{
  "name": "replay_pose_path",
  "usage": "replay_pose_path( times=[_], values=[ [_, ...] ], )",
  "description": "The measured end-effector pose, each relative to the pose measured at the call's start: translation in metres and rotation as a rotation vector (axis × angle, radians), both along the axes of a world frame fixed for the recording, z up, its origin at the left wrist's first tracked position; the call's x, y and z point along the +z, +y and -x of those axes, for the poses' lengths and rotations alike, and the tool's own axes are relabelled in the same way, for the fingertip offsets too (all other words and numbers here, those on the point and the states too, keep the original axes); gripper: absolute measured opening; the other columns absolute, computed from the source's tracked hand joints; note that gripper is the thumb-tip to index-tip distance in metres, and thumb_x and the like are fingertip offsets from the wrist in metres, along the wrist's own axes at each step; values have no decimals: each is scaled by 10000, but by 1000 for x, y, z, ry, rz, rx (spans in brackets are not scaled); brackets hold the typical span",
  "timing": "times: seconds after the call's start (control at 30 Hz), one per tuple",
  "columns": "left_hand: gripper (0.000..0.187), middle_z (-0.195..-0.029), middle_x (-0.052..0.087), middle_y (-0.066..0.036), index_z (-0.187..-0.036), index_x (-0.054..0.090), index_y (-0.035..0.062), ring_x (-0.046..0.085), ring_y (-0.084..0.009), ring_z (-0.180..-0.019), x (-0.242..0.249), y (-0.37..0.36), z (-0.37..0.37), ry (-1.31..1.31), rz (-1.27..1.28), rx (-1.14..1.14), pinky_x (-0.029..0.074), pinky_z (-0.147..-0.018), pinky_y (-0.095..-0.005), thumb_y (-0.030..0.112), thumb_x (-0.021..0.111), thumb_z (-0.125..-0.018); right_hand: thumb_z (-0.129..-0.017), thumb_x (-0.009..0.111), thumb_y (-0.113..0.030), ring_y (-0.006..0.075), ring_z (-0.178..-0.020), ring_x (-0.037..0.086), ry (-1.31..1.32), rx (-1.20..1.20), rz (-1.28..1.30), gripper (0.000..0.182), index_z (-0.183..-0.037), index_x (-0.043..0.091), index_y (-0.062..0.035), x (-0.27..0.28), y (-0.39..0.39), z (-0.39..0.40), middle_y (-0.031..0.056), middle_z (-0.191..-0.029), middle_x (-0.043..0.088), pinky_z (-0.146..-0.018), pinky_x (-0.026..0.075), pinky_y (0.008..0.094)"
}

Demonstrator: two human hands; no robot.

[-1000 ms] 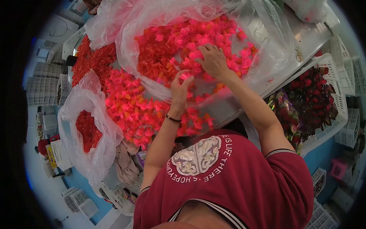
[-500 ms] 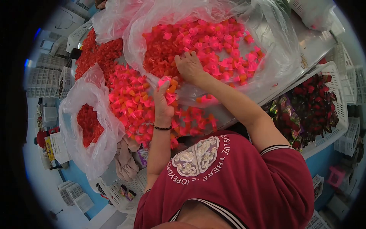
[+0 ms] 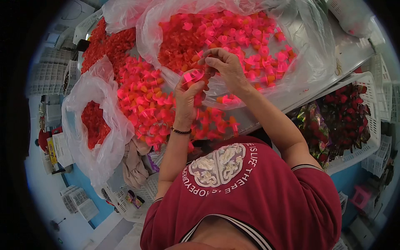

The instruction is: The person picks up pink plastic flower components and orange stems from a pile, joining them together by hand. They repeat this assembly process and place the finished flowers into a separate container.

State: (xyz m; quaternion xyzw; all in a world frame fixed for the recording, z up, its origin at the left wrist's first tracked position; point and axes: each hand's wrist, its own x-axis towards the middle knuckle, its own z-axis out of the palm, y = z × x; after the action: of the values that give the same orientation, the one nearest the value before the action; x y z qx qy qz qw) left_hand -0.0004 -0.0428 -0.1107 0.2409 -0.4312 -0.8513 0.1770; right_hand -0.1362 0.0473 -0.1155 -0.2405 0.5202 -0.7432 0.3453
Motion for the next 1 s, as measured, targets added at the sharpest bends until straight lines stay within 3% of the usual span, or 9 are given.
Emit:
replay_pose_path(
  times=[0.13, 0.3, 0.37, 0.47, 0.57, 0.77, 0.83, 0.87, 1.0],
  values=[
    [321, -915, 661, -54, -1106, 578, 42, 596, -100, -715, 0, 1, 1, 36, 154, 27, 474, -613, -211, 19, 665, -798, -933, 533, -129, 105, -745, 580, -147, -19, 106, 184, -1058, 615, -22, 11, 7, -6, 76, -926, 670, -689, 491, 252],
    [291, -900, 665, -60, -1098, 578, 27, 583, -80, -704, 11, 0, -2, 43, 316, -15, 472, -612, -206, 41, 655, -818, -927, 548, -141, 104, -733, 571, -104, -9, 44, 167, -986, 654, -27, 14, 11, -5, 56, -868, 663, -697, 478, 254],
    [305, -866, 667, -62, -1121, 563, 20, 584, -76, -689, 26, -1, -8, -19, 262, -216, 469, -593, -204, 52, 647, -830, -924, 552, -141, 100, -728, 566, -72, -8, 6, 165, -963, 664, -26, 13, 11, -5, 50, -843, 660, -696, 471, 249],
    [359, -917, 677, -103, -1172, 546, 26, 594, -89, -668, 13, -2, -9, 36, 97, -233, 464, -531, -210, 69, 650, -831, -916, 565, -146, 90, -716, 555, -98, 2, -45, 166, -946, 672, -22, 14, 11, -6, 40, -807, 657, -690, 455, 239],
    [311, -847, 665, -64, -1141, 562, 32, 553, -64, -628, 18, -4, -11, 44, -37, -269, 444, -540, -201, 58, 634, -840, -903, 582, -137, 86, -706, 552, -91, 37, -55, 159, -944, 670, -10, 17, 14, -6, 31, -781, 652, -683, 450, 230],
    [312, -909, 662, -88, -1128, 560, 36, 602, -119, -682, -2, -11, -12, 78, -5, -299, 512, -542, -250, 104, 634, -833, -879, 588, -104, 72, -746, 573, 209, 139, -233, 140, -921, 658, 10, 22, 19, 5, 33, -790, 656, -694, 469, 236],
    [332, -935, 648, -77, -1140, 558, 24, 638, -150, -749, -5, -20, -14, -52, 101, -414, 542, -574, -267, 80, 615, -818, -858, 594, -91, 85, -754, 593, 401, 196, -260, 128, -904, 651, 14, 18, 20, 7, 44, -785, 660, -696, 481, 254],
    [218, -801, 637, -35, -1027, 584, 31, 563, -76, -609, 6, -10, -12, -60, 56, -352, 429, -500, -206, 58, 621, -814, -846, 599, -83, 96, -752, 603, 539, 216, -267, 120, -895, 648, 14, 13, 21, 12, 51, -780, 663, -692, 486, 264],
    [322, -849, 647, -75, -1110, 574, -3, 622, -150, -698, 1, -12, -10, -130, 69, -332, 486, -529, -243, 43, 604, -793, -819, 594, -165, 252, -680, 616, 756, 186, -312, 147, -842, 607, -20, 10, 24, 10, 129, -733, 620, -632, 469, 353]
  ],
)
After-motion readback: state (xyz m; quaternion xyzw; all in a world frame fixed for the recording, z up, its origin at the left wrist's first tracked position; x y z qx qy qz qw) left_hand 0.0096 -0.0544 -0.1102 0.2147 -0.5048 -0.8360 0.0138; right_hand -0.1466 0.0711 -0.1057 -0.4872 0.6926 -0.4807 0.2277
